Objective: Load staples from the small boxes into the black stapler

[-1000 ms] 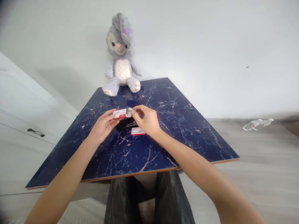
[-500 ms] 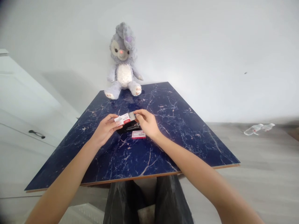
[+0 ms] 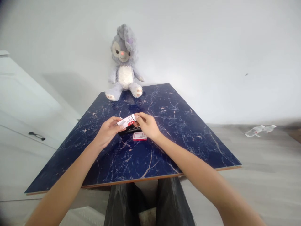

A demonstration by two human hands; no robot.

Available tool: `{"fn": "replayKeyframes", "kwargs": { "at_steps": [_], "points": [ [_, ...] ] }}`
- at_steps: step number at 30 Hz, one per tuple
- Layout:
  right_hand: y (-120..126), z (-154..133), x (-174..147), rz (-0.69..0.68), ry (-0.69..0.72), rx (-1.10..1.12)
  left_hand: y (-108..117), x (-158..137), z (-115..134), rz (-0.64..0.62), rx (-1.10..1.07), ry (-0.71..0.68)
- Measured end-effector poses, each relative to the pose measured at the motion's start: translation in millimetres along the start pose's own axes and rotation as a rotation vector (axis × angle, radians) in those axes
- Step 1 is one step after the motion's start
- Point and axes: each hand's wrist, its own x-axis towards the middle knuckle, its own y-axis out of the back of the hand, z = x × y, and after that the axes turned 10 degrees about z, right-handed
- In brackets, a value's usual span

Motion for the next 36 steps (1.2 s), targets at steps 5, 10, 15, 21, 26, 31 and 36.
{"fn": "replayKeyframes", "kwargs": {
  "at_steps": [5, 10, 15, 21, 26, 31, 36],
  "points": [
    [2.0, -6.5, -3.2, 0.023, 0.087, -0.146, 0.0, -1.3, -1.0, -0.024, 0.022, -0.016],
    [3.0, -10.8, -6.8, 0.056, 0.181, -0.272, -1.0, -2.0, -2.2, -0.034, 0.011, -0.021],
    [2.9, -9.9, -6.5, 0.044, 0.199, -0.267, -0.4, -0.9, -4.5, -0.036, 0.002, -0.032],
    [1.9, -9.7, -7.3, -0.005, 0.185, -0.245, 3.2, -1.8, -4.4, -0.099, -0.034, -0.031],
    [0.9, -5.8, -6.8, -0.032, 0.111, -0.165, 1.7, -6.0, 1.8, -0.183, -0.119, -0.065],
    [0.4, -7.5, -9.7, -0.033, 0.111, -0.190, 0.8, -5.5, 4.4, -0.204, -0.070, -0.129],
    [-2.4, -14.9, -14.4, -0.084, 0.127, -0.151, -0.5, -3.5, -1.1, -0.181, 0.035, -0.296]
  ]
}}
